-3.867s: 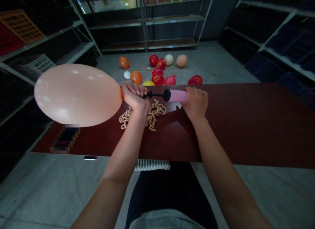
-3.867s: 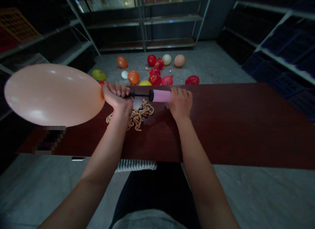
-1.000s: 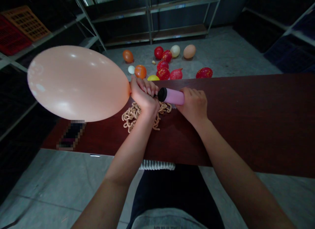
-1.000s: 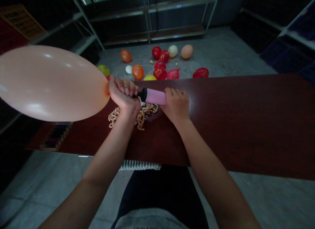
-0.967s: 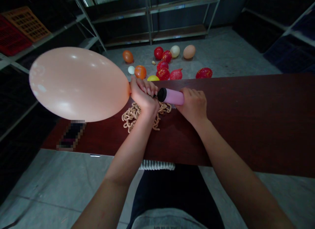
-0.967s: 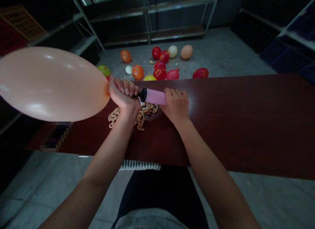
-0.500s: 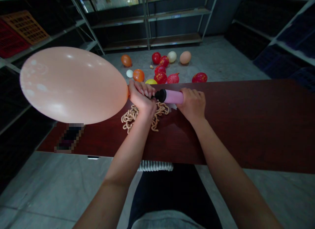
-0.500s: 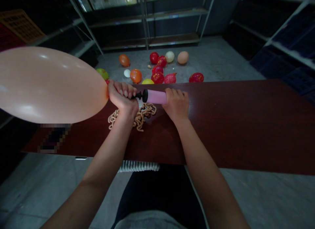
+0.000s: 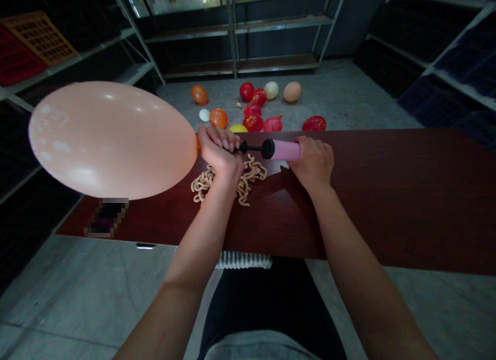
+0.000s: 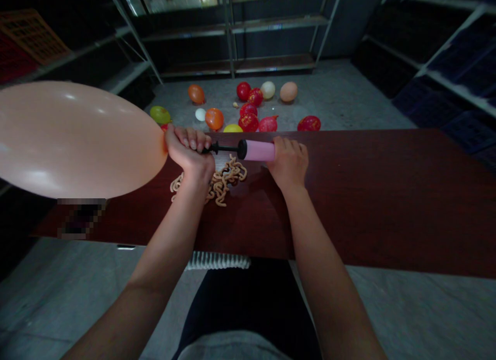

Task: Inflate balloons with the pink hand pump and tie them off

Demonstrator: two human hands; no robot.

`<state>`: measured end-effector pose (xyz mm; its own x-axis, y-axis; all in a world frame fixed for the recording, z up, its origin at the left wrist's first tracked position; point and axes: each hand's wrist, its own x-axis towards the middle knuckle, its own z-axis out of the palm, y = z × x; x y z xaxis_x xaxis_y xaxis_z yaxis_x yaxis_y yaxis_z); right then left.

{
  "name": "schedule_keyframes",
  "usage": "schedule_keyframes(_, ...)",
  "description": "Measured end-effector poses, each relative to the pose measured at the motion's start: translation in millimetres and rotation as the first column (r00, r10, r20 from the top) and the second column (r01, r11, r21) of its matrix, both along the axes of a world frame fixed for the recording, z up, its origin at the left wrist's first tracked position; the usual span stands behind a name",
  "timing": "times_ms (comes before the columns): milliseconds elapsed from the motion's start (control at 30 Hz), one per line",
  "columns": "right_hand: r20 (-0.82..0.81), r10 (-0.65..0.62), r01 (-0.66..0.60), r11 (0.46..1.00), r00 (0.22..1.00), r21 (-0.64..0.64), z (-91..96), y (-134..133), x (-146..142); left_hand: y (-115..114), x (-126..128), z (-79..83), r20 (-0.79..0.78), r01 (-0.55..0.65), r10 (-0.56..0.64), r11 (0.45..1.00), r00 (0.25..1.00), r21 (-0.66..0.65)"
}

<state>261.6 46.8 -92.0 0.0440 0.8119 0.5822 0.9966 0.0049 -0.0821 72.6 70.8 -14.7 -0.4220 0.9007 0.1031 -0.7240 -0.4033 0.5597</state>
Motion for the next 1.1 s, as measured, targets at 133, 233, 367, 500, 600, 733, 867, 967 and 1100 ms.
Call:
schedule_keyframes(133, 0.011, 0.053, -0.053, 0.999, 0.999, 0.006, 4.4, -4.0, -4.9, 1.5, -5.1, 2.3, 0.016, -0.025, 0.025, 1.0, 1.0, 0.001)
schedule_keyframes(233, 0.017, 0.092, -0.092, 0.996, 0.996, 0.003, 7.9, -6.8, -11.6, 1.2, -5.9, 3.3, 0.019, -0.025, 0.025, 1.0, 1.0, -0.008)
schedule_keyframes(367, 0.017, 0.147, -0.147, 0.989, 0.989, -0.014, 12.1, -11.4, -23.2, -1.9, 1.9, 2.2, -0.025, -0.007, 0.006, 1.0, 1.0, -0.016)
schedule_keyframes(500, 0.005, 0.179, -0.179, 0.983, 0.984, -0.042, 14.6, -15.8, -31.7, -5.3, 10.8, 1.0, -0.053, 0.007, -0.01, 0.999, 0.999, -0.049)
schedule_keyframes(600, 0.009, 0.177, -0.177, 0.984, 0.984, -0.039, 14.3, -16.2, -32.7, -5.3, 11.1, -0.4, -0.069, 0.012, -0.016, 0.998, 0.998, -0.062)
schedule_keyframes(733, 0.016, 0.146, -0.145, 0.989, 0.989, -0.028, 12.6, -13.2, -31.6, -2.4, 7.0, -2.6, -0.063, 0.032, -0.035, 0.999, 0.997, -0.036)
schedule_keyframes(867, 0.012, 0.11, -0.109, 0.993, 0.994, -0.031, 11.4, -10.5, -29.8, -1.4, 6.6, -1.4, -0.042, 0.023, -0.026, 0.997, 0.999, -0.071)
schedule_keyframes(967, 0.01, 0.089, -0.089, 0.996, 0.996, -0.021, 9.8, -8.9, -24.8, -2.2, 7.2, 0.1, -0.039, 0.011, -0.015, 0.996, 0.999, -0.083)
schedule_keyframes(1100, 0.014, 0.052, -0.052, 0.999, 0.999, -0.006, 5.1, -5.3, -12.7, -0.4, 3.3, -0.6, -0.037, -0.003, 0.001, 0.999, 0.999, -0.044)
